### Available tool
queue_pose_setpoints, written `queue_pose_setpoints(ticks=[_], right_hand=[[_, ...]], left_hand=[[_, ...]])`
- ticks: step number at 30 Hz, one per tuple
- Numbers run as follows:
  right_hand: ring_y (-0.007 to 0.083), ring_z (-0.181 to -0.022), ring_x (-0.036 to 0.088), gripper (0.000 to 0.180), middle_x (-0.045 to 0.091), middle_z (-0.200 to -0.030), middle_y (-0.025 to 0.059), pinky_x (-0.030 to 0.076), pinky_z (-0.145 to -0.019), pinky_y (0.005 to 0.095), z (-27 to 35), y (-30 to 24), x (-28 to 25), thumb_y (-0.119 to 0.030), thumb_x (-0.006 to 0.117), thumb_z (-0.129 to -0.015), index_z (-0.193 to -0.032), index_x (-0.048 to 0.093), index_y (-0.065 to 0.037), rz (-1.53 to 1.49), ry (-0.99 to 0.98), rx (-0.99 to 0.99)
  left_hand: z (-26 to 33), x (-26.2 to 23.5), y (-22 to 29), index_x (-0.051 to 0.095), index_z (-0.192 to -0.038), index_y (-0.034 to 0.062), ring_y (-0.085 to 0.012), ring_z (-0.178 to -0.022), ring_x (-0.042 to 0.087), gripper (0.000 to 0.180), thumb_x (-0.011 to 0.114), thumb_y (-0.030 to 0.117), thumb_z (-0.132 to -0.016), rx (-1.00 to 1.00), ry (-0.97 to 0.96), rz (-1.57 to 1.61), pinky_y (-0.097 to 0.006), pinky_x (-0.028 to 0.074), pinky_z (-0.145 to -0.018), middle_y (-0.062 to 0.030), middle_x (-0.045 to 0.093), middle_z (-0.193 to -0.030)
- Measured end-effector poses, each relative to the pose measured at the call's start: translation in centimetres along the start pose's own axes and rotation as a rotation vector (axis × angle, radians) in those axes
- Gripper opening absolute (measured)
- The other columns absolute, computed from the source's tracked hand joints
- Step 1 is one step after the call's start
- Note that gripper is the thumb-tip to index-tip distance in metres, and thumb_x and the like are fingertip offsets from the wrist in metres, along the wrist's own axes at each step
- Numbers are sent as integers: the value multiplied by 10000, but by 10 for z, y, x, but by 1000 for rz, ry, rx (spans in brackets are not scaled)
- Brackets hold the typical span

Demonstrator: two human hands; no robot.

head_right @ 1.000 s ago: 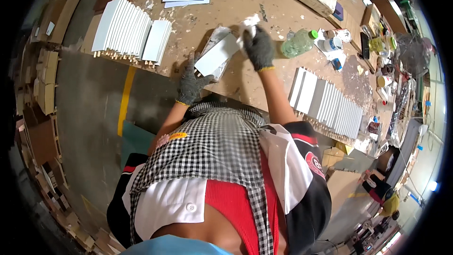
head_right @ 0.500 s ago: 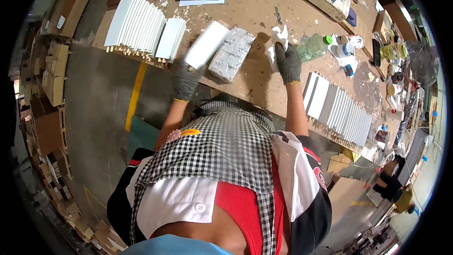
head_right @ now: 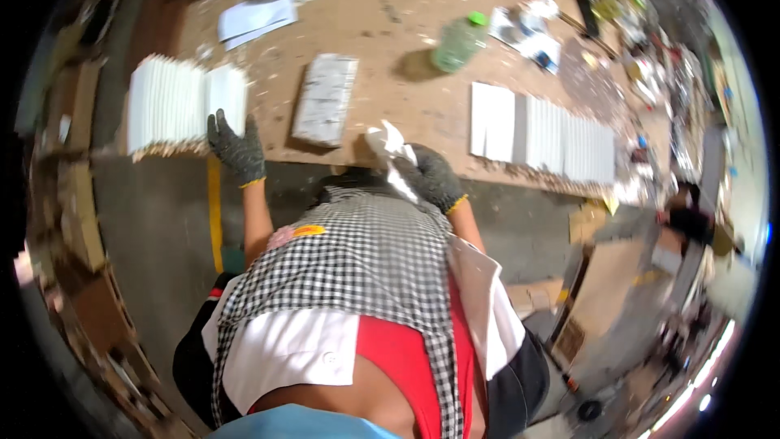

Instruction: The person finishes white rectangular panels by scraping their edges with a small hand tool, wiping the surfaces with a cloth, and stacking the panels on the table.

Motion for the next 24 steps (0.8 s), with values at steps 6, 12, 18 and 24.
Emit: queue_pose_setpoints(ticks=[6,12,18,24], right_hand=[[144,-791,613,338,707,-865,71,520,-749,342,87,25,-68,-345,677,-976,-1059,722,-20,-6,110,245],[89,-719,571,232,670,-810,31,484,-635,299,132,104,-79,-212,694,-988,-1043,726,11,-216,323,307],[79,-745,553,221,672,-810,3,491,-673,301,169,126,-75,-222,707,-991,-1056,731,-12,-255,468,368],[56,-743,543,204,661,-827,-33,470,-647,278,161,146,-80,-218,690,-1006,-1047,734,-23,-301,485,381]], left_hand=[[69,42,218,597,-1345,0,-372,-1316,514,510,729,296,-951,486,-484,726,-473,365,-1154,-207,587,-1390],[168,94,374,507,-1459,9,-419,-1395,419,757,567,577,-962,838,-1048,545,-498,300,-1194,-286,461,-1482],[174,55,443,577,-1469,255,-594,-1518,-6,654,583,616,-924,945,-1208,310,-706,19,-1202,-237,49,-1712],[172,80,406,650,-1314,159,-502,-1509,168,609,770,493,-818,805,-1098,340,-643,127,-1201,-224,118,-1697]])
Point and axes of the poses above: each hand's wrist, its own z-axis away from the middle knuckle, its own x-axis out of the palm, y = z × x, the point moved 4 cm from there along -z, towards the middle knuckle
